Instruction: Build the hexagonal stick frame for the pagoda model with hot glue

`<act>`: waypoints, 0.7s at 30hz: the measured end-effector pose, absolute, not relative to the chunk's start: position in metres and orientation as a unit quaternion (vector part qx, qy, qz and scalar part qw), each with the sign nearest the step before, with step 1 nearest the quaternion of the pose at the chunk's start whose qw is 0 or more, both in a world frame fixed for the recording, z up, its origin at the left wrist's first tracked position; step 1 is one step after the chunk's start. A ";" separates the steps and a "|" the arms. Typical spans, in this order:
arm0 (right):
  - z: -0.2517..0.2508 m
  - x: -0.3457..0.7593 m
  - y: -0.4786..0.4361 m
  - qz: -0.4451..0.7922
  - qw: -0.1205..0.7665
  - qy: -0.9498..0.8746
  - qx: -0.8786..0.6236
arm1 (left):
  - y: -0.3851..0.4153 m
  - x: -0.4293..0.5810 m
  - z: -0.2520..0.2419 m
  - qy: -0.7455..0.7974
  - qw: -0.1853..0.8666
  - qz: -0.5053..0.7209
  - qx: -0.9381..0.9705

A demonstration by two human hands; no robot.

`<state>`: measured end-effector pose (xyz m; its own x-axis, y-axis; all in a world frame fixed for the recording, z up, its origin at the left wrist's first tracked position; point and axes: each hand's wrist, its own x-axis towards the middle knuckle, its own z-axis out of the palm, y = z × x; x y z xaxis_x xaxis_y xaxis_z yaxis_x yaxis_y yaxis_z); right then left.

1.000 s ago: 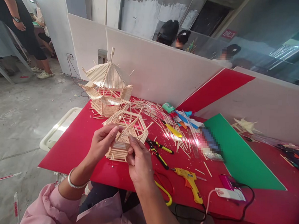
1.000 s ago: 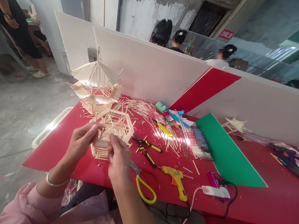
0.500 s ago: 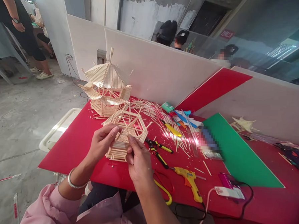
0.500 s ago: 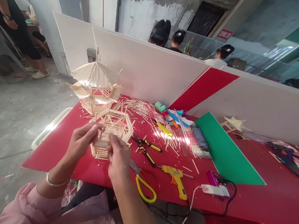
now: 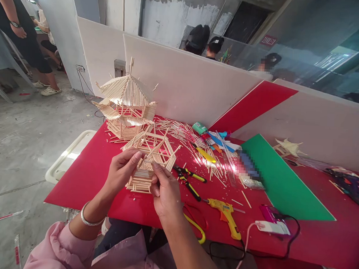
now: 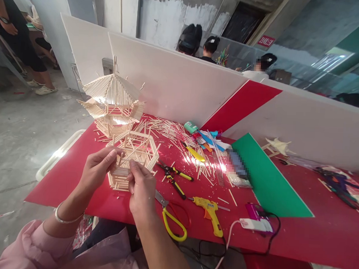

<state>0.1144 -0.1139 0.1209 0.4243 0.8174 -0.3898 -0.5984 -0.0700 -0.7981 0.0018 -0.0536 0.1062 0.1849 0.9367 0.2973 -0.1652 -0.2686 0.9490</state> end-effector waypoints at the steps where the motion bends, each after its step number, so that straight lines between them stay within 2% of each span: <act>1: 0.121 0.114 -0.114 0.525 0.674 -0.109 -0.508 | -0.054 0.002 0.106 0.333 0.505 0.544 0.581; 21: 0.118 0.114 -0.114 0.513 0.674 -0.117 -0.519 | -0.053 0.000 0.106 0.337 0.501 0.545 0.581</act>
